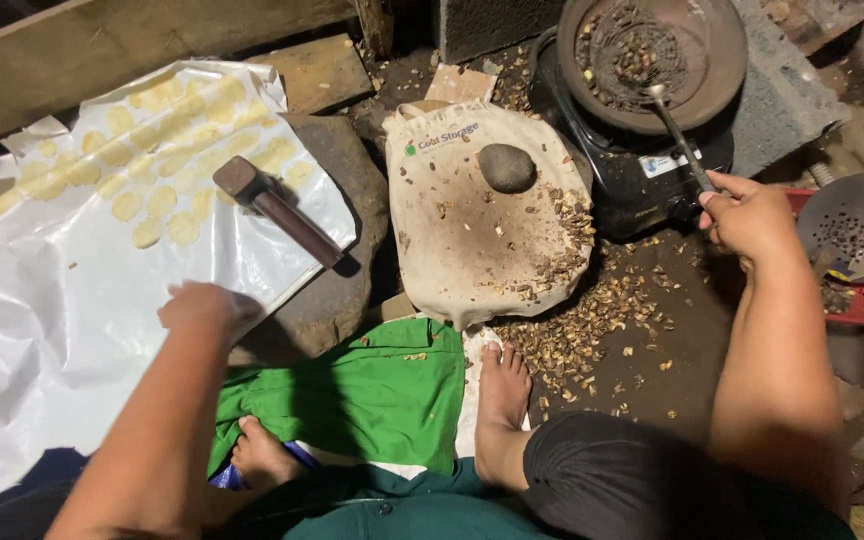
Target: Cracking and flattening nuts onto dough circles using a wooden mallet and stone tools
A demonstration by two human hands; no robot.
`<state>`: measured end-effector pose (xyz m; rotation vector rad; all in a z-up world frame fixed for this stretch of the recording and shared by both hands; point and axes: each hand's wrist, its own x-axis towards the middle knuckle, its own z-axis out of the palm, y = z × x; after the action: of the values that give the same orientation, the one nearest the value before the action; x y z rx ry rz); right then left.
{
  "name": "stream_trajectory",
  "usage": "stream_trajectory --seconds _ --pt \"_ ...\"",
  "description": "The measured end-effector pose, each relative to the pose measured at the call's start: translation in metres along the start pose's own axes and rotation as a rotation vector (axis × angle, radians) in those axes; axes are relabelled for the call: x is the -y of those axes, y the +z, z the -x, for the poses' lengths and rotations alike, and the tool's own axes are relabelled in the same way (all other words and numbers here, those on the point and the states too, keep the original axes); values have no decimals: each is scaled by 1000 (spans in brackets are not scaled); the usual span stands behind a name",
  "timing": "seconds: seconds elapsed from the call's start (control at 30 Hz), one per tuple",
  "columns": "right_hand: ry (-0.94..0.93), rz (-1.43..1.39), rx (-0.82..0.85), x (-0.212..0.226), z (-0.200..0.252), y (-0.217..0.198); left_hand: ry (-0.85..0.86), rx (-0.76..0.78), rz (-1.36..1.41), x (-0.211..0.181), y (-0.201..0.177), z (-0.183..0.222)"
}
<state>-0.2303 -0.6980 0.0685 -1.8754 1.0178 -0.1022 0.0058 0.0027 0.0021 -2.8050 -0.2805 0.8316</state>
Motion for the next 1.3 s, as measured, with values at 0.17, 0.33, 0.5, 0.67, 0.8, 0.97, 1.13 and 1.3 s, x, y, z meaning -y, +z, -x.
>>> stream_trajectory --seconds 0.17,0.33,0.5,0.67,0.8,0.97,1.13,1.3 --pt "-180 174 -21 -2 29 -9 484 -73 38 -129 -22 92" --pt "-253 347 3 45 108 1 1062 -50 348 -250 -6 147" --pt "17 448 69 56 166 28 991 -419 515 -294 34 127" --pt "-387 556 76 59 195 53 909 -560 542 -321 36 112" --pt "-521 785 -32 28 186 56 956 -598 697 -325 33 110" --pt "-553 471 -249 -23 162 60 1073 -593 733 -319 22 118" --pt "-478 428 -821 -83 122 21 975 -698 504 -317 21 113" --pt "-260 -60 -777 -247 77 -67 961 -544 574 -321 15 107"
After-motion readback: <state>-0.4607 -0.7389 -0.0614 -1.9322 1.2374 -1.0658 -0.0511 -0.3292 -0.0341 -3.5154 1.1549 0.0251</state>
